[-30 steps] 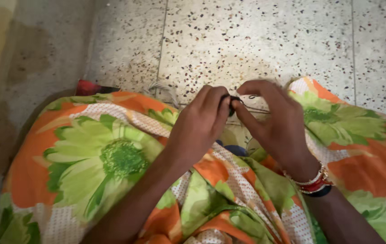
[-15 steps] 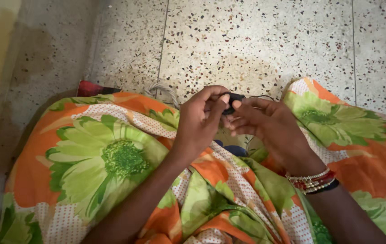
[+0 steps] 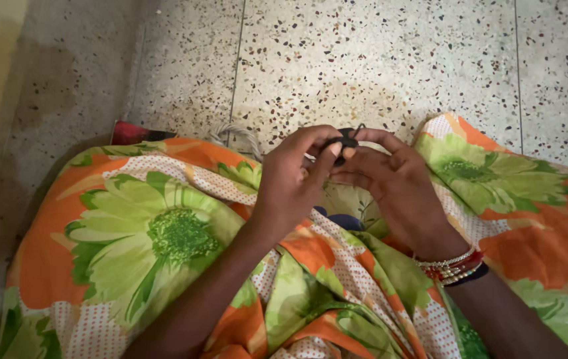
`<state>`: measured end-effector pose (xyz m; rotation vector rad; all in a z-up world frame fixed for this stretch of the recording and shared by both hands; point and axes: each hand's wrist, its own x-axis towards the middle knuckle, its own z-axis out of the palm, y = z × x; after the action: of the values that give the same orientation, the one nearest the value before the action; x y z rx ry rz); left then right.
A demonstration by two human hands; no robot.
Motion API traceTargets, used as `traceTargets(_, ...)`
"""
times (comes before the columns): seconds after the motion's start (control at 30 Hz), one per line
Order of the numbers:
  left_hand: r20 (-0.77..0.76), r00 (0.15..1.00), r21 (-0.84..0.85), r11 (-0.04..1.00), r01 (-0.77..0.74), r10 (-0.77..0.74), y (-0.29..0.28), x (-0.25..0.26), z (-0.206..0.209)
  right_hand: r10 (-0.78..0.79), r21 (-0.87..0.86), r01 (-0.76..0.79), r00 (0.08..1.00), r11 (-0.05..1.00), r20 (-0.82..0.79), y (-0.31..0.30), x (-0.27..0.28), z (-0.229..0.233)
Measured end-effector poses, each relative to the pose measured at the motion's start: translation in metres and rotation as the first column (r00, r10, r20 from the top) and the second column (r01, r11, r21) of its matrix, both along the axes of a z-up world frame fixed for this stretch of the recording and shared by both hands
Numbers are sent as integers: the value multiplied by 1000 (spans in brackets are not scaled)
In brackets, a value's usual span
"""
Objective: The person sits cross-legged on the floor and knits with black yarn using two knitting needles. They repeatedly insert the right needle into loops on the left needle, wrap the yarn, and pull it through to form stitches, gradually building a small fabric piece.
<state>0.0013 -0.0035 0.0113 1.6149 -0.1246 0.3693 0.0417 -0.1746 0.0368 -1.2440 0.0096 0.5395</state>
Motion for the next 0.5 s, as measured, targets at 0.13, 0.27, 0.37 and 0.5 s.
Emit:
traceTargets(0.13, -25, 999, 214, 977, -25, 31, 0, -9, 10, 35, -27, -34, 998, 999, 59, -5, 0, -7)
traceTargets(0.27, 98, 994, 341, 937, -79, 48, -1, -11, 8, 3, -148, 21, 987, 989, 160, -5, -1, -19)
traceTargets(0.37, 114, 993, 465, 884, -56, 3, 1, -11, 0, -23, -253, 84, 972, 964, 234, -3, -3, -19)
traceTargets(0.5, 11, 999, 360, 932, 42, -49, 1, -5, 1, -11, -367, 123, 956, 922, 293, 1, -6, -10)
